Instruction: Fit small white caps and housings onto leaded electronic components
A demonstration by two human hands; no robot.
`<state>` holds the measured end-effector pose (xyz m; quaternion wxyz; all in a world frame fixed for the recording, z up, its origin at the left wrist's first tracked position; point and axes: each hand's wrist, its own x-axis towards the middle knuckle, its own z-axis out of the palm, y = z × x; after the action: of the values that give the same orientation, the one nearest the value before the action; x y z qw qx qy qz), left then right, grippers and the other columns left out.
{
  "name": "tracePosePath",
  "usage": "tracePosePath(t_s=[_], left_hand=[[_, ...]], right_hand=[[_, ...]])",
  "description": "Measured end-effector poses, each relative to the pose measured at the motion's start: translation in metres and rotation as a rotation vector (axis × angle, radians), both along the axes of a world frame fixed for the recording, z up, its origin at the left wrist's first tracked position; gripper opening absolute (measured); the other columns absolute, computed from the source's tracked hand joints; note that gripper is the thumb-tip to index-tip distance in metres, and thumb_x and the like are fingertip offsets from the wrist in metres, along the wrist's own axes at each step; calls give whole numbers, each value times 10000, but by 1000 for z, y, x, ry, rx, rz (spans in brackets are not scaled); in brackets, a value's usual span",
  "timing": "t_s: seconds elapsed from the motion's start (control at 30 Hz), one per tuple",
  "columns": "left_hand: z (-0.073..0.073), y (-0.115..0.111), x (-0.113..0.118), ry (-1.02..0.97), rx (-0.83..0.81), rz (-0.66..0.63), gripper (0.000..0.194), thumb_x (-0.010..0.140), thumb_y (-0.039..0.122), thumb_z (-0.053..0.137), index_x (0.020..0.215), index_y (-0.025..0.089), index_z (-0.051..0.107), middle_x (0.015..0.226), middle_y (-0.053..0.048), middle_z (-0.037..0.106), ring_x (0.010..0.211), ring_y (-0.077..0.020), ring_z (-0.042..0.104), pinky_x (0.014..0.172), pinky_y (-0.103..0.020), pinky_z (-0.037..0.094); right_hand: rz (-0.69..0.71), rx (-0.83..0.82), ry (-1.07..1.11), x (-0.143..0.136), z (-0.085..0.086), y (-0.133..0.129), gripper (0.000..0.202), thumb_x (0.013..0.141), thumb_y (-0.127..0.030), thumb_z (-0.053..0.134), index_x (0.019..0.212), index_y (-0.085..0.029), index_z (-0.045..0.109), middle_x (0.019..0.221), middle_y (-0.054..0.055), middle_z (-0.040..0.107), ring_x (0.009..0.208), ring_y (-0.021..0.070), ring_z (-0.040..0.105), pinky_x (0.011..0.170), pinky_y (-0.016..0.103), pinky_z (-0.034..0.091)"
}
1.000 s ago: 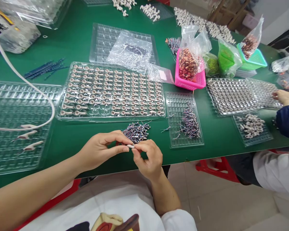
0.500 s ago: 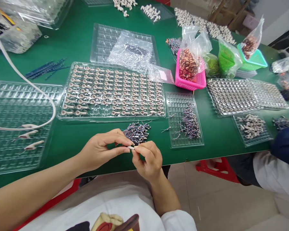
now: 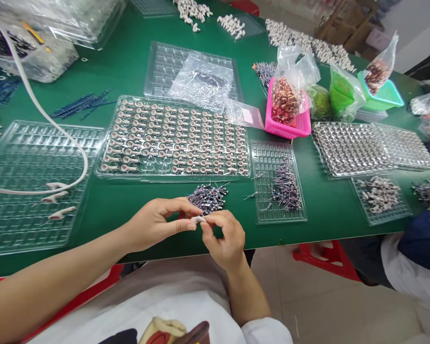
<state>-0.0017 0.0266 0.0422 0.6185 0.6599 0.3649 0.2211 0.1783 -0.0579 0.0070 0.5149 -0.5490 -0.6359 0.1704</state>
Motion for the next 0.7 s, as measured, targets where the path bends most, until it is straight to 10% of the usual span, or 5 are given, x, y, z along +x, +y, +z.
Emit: tracePosePath(t_s=[0.7], left_hand=[[-9, -8, 3, 143, 730, 60, 153, 938, 204, 553, 902, 174, 699, 707, -32, 711, 655, -157, 625, 624, -258, 466]], right_hand=[[-87, -159, 33, 2, -1, 3, 67, 896, -224, 629, 833, -209, 650, 747, 3, 667, 641, 133, 608, 568, 251, 492]])
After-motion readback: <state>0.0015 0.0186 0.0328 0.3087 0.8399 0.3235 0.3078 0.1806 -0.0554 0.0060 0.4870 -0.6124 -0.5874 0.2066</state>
